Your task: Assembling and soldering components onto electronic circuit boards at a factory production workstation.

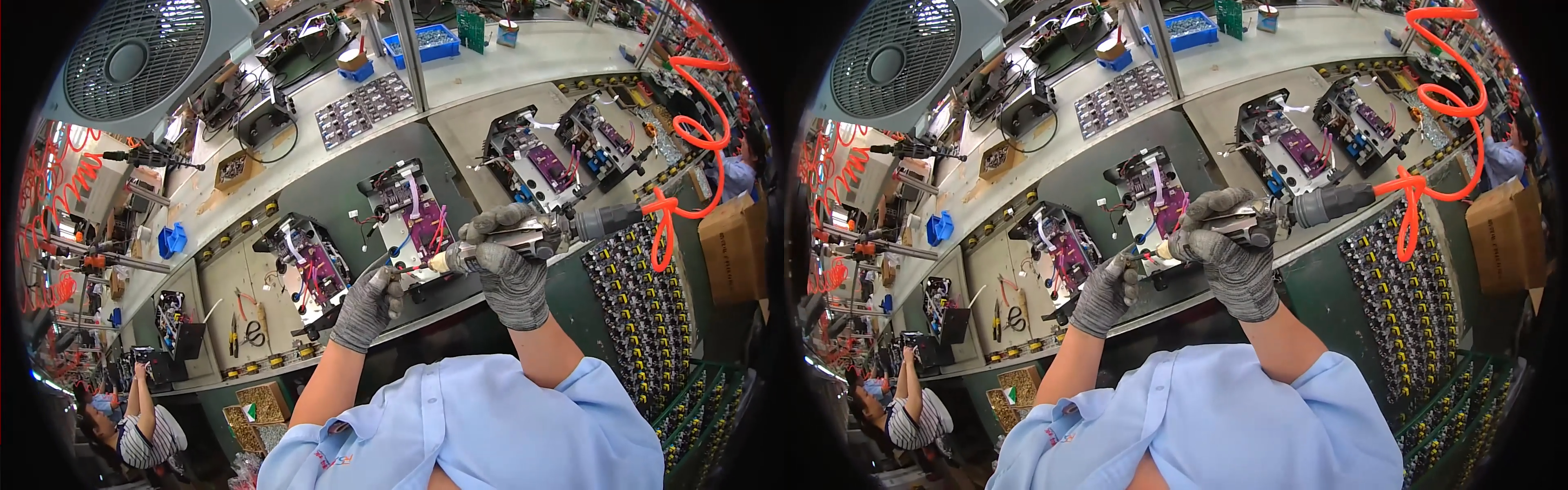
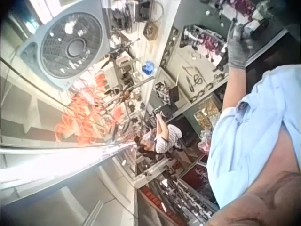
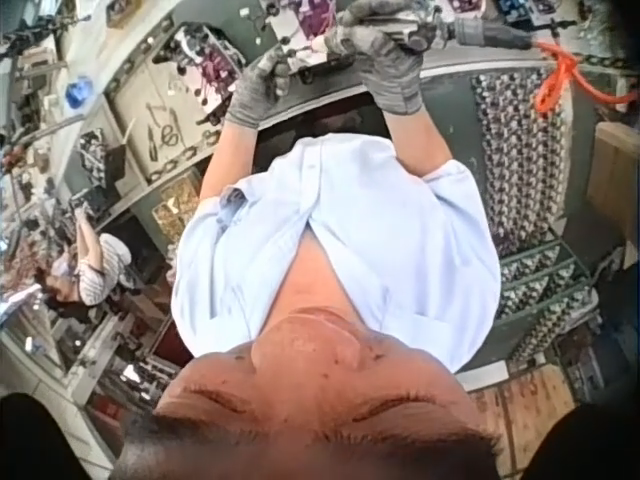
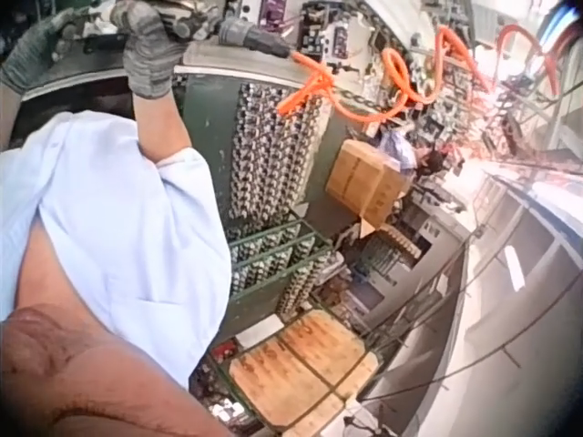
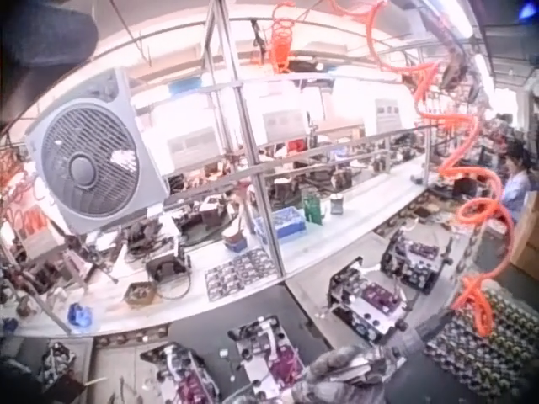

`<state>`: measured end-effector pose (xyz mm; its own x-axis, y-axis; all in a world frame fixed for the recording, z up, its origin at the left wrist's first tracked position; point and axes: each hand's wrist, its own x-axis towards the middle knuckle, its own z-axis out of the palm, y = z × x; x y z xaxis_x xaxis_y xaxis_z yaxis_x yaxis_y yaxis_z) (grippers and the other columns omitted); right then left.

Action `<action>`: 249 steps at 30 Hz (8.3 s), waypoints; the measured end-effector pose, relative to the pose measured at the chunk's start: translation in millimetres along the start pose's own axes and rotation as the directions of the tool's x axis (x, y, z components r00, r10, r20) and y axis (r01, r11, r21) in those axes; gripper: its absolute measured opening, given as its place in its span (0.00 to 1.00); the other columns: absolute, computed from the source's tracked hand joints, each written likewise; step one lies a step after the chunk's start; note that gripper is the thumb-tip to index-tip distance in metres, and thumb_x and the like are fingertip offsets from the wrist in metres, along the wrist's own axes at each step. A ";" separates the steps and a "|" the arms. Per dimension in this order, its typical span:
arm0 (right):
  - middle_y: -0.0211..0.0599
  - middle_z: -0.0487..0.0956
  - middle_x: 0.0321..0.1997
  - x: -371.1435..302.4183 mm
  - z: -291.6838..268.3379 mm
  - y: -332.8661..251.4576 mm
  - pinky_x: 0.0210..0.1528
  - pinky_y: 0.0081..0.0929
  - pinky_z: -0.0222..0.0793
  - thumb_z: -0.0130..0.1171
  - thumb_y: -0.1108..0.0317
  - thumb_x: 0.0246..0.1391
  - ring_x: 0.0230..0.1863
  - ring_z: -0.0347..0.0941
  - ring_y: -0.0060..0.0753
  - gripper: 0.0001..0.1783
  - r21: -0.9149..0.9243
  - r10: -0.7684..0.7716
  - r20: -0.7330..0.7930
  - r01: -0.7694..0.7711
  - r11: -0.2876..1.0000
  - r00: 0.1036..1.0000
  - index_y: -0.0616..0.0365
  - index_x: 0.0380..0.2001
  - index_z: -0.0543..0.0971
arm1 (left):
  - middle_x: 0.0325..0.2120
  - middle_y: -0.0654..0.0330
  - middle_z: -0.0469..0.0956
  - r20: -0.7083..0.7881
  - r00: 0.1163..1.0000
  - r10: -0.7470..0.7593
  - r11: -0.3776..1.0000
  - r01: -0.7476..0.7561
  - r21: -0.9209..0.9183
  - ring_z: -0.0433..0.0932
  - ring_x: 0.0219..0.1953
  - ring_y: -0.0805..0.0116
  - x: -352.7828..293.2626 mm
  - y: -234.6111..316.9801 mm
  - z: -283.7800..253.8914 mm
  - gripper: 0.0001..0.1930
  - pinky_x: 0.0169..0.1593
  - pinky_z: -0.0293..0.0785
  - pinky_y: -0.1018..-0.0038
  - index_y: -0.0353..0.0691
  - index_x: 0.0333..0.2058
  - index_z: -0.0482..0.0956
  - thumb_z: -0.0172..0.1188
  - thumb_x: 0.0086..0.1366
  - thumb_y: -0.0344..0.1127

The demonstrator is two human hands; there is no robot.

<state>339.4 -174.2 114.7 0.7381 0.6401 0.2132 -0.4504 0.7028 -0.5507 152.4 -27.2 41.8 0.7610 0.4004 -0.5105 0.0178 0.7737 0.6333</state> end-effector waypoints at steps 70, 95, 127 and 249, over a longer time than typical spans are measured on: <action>0.31 0.78 0.44 69.8 -57.3 -3.8 0.58 0.42 0.70 0.69 0.77 0.44 0.45 0.76 0.33 0.26 -0.184 -0.188 -0.120 0.164 0.969 0.975 0.49 0.47 0.74 | 0.24 0.48 0.82 0.173 0.984 -0.034 0.045 -0.171 0.984 0.82 0.26 0.56 142.1 51.3 11.2 0.17 0.38 0.78 0.63 0.35 0.37 0.85 0.61 0.62 0.44; 0.36 0.80 0.41 102.8 -70.0 60.8 0.49 0.27 0.78 0.67 0.82 0.47 0.42 0.79 0.26 0.22 -0.395 -0.110 -0.130 0.050 0.917 0.985 0.60 0.45 0.73 | 0.27 0.47 0.82 0.035 0.999 0.029 -0.129 -0.031 0.991 0.82 0.31 0.53 175.8 54.3 40.7 0.16 0.41 0.77 0.61 0.37 0.37 0.86 0.62 0.60 0.45; 0.30 0.82 0.35 140.6 -39.8 111.9 0.44 0.25 0.76 0.63 0.79 0.44 0.37 0.79 0.24 0.16 -0.769 0.121 0.099 -0.002 0.640 0.988 0.59 0.40 0.77 | 0.32 0.49 0.82 0.146 0.971 0.190 -0.423 -0.053 0.904 0.82 0.37 0.50 174.1 29.6 31.0 0.16 0.42 0.78 0.55 0.41 0.35 0.83 0.58 0.61 0.48; 0.44 0.80 0.39 -69.8 -10.8 65.5 0.47 0.31 0.72 0.63 0.72 0.50 0.43 0.78 0.42 0.14 -0.948 0.321 0.316 0.289 0.131 0.893 0.62 0.42 0.78 | 0.27 0.57 0.82 -0.227 0.733 0.642 0.558 -0.243 0.794 0.79 0.31 0.73 -124.2 50.8 -162.1 0.10 0.37 0.76 0.73 0.36 0.37 0.82 0.62 0.65 0.36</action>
<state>263.9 -176.3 55.0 0.3554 0.8953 0.2686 0.6303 -0.0173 -0.7762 -46.3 42.0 43.1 0.4221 0.9011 -0.0996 0.3401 -0.0555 0.9387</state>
